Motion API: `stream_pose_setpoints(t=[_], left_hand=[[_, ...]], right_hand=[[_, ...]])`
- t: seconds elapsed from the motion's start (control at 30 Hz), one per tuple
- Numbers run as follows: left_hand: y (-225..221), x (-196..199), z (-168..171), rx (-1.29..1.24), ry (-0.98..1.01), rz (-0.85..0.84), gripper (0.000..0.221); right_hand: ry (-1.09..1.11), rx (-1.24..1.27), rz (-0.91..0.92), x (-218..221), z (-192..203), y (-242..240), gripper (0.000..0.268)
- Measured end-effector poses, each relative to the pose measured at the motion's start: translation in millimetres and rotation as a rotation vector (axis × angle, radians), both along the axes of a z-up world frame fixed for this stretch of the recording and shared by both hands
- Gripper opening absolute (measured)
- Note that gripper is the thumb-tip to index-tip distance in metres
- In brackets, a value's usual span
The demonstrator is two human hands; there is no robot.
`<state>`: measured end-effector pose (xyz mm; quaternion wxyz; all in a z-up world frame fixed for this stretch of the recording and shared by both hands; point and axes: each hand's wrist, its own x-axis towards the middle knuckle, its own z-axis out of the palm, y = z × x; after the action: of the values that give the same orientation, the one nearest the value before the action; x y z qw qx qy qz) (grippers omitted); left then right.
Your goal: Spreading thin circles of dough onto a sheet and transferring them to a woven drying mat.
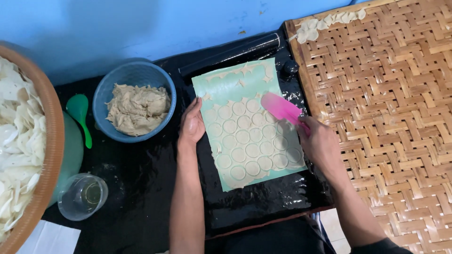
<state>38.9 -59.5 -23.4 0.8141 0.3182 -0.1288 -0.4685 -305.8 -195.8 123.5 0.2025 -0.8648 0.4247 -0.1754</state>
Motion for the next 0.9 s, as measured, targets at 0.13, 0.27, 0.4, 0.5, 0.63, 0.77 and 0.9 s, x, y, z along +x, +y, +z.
stream_pose_setpoints(t=[0.13,0.27,0.4,0.5,0.63,0.77,0.9], left_hand=[[-0.1,-1.3,3.4,0.024,0.023,0.008,0.035],[1.2,-4.3,9.8,0.016,0.016,-0.028,0.036],[0.9,-2.8,11.6,0.01,0.022,-0.044,0.036],[-0.1,-4.7,15.3,0.043,-0.012,-0.006,0.04],[0.3,-4.3,17.5,0.049,0.022,-0.014,0.039],[0.0,-2.0,3.3,0.04,0.012,-0.001,0.034],[-2.3,0.9,-4.9,0.05,-0.027,0.033,0.033]], right_hand=[[0.055,0.029,0.012,5.8,-5.1,-11.9,0.027],[0.061,0.065,0.035,2.3,-33.5,-33.8,0.027],[0.041,0.06,0.123,-1.2,-47.3,-46.4,0.029],[0.044,0.102,0.137,2.4,-43.5,-50.4,0.031],[0.052,0.197,0.103,1.1,-41.3,-52.7,0.031],[-0.069,0.459,0.102,-5.6,-54.1,-55.5,0.027],[-0.266,0.731,0.104,-9.5,-60.9,-56.6,0.025]])
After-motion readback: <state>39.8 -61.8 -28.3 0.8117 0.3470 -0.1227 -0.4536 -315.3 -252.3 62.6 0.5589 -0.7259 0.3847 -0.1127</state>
